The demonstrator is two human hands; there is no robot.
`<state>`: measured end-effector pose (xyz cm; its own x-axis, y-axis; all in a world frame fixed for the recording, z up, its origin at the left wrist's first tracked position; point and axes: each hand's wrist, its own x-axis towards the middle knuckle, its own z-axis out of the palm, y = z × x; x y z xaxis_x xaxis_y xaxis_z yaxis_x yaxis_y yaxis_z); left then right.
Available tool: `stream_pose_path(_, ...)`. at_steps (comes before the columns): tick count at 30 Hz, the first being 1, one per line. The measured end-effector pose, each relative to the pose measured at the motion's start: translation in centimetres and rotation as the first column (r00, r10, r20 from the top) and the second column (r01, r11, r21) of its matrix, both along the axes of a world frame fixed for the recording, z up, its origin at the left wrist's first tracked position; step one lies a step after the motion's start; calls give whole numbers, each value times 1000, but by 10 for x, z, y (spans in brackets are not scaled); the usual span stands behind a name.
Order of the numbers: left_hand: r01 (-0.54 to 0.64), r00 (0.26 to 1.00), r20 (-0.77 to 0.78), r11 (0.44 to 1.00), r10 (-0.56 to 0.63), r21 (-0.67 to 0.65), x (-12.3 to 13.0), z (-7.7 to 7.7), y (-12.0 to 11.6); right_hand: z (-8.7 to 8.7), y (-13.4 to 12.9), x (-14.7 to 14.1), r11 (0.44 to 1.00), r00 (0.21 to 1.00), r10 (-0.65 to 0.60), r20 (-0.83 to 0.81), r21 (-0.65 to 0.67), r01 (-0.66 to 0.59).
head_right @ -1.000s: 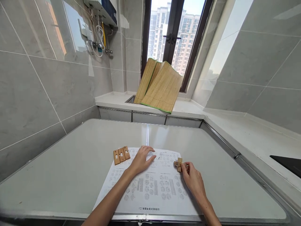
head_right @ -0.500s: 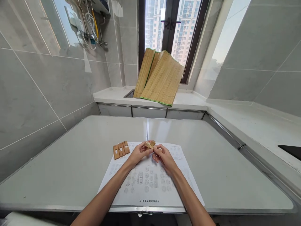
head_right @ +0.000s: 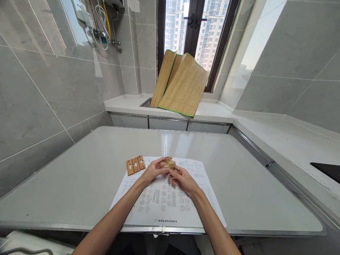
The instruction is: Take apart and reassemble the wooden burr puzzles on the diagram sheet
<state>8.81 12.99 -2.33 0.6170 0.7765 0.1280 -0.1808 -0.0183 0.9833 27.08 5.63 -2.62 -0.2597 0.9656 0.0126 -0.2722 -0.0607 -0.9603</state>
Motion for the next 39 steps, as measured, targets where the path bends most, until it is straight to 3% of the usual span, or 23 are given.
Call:
stream_pose_path(5, -64, 998, -10, 997, 64, 40, 2, -7, 3, -8, 3, -1, 990, 989, -136, 55, 52, 133)
stream_pose_path(14, -145, 988, -27, 983, 149, 112, 4, -6, -1, -9, 5, -5, 955, 954, -280, 111, 132, 265)
stream_pose_path(29, -124, 974, -157, 965, 163, 233, 1, 3, -7, -9, 5, -2, 935, 935, -333, 126, 176, 309)
stream_pose_path(34, -153, 937, -247, 928, 245, 340, 0, -2, -6, -9, 5, 1, 916, 911, -387, 142, 171, 363)
stream_pose_path(39, -208, 863, -312, 843, 397, 496, -4, -14, -1, -12, 8, 3, 890, 885, -447, 134, 163, 425)
